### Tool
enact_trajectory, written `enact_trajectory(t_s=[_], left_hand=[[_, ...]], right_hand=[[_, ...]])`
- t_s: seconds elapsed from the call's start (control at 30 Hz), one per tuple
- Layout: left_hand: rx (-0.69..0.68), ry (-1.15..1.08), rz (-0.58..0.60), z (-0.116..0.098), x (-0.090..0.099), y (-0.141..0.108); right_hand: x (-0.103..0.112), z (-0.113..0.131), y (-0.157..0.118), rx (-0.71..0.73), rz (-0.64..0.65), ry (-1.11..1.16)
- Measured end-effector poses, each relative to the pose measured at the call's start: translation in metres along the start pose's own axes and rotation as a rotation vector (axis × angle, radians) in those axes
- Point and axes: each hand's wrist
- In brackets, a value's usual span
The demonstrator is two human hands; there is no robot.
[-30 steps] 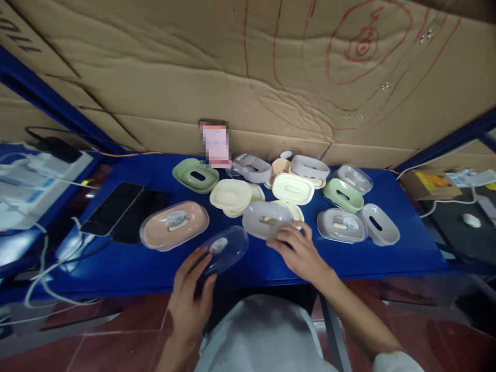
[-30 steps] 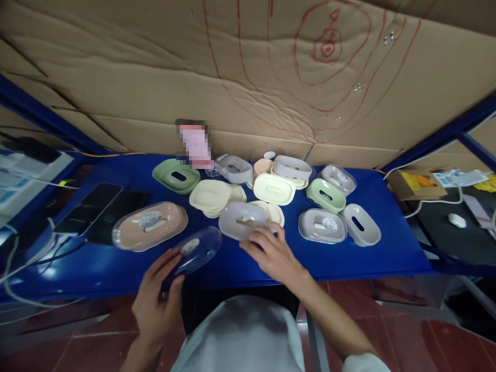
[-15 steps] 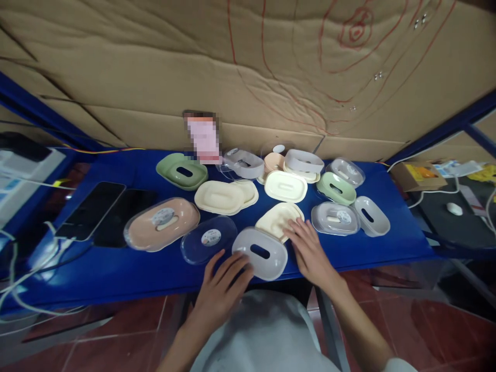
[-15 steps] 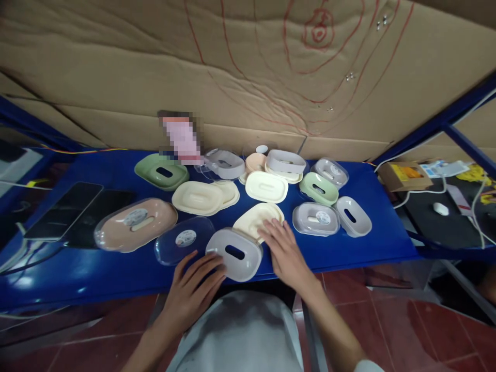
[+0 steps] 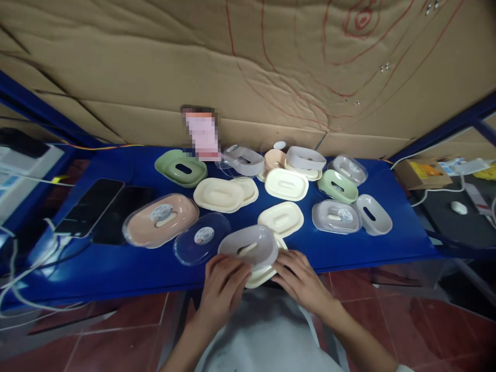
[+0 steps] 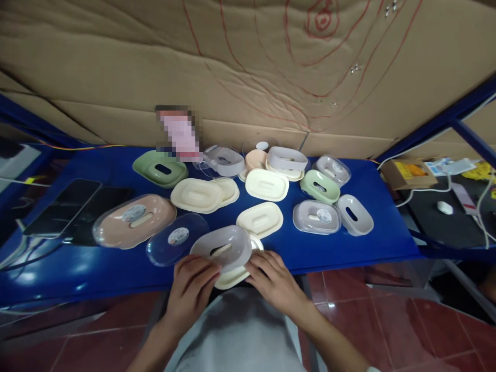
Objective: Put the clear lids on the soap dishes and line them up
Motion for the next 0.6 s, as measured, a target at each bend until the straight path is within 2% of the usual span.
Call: enact_trajectory(t_s=[0.13,0.2,0.3,0.37,0.43,0.53,0.6], left_hand=[[-0.054,0.057,0.071,-0.004,-0.002,0.003],[-0.042,0.054,0.049,-0.005,-0.002,0.000],[0.020,0.085,0.045,-0.008,-0.004,-0.004],[0.064,0.121,0.071,-0.010,-0.008,-0.006],[0.080,0.123,0.095,-0.014,-0.012,-0.007],[0.044,0.080,0.167,-0.016,-0.016,-0.005],[-0.004,0.067,0.240,-0.016,-0.014,-0.004]], right_hand=[[0.001,-0.009,-0.006,-0.175,-0.121,0.131],[0.004,-0.022,-0.003,-0.214,-0.070,0.113],[0.008,-0.051,0.012,-0.216,0.087,-0.020],[0.007,-0.070,0.025,-0.243,0.107,-0.107],[0.003,-0.081,0.037,-0.266,0.068,-0.136],[0.000,-0.078,0.044,-0.228,0.007,-0.093],[0.003,-0.066,0.039,-0.107,0.009,-0.041]])
Point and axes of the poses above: each hand's wrist, its own y-axis towards the middle knuckle, its own x-axis out of the back of the hand, z = x × y, and after that the axes turned 8 degrees about -y, right-handed
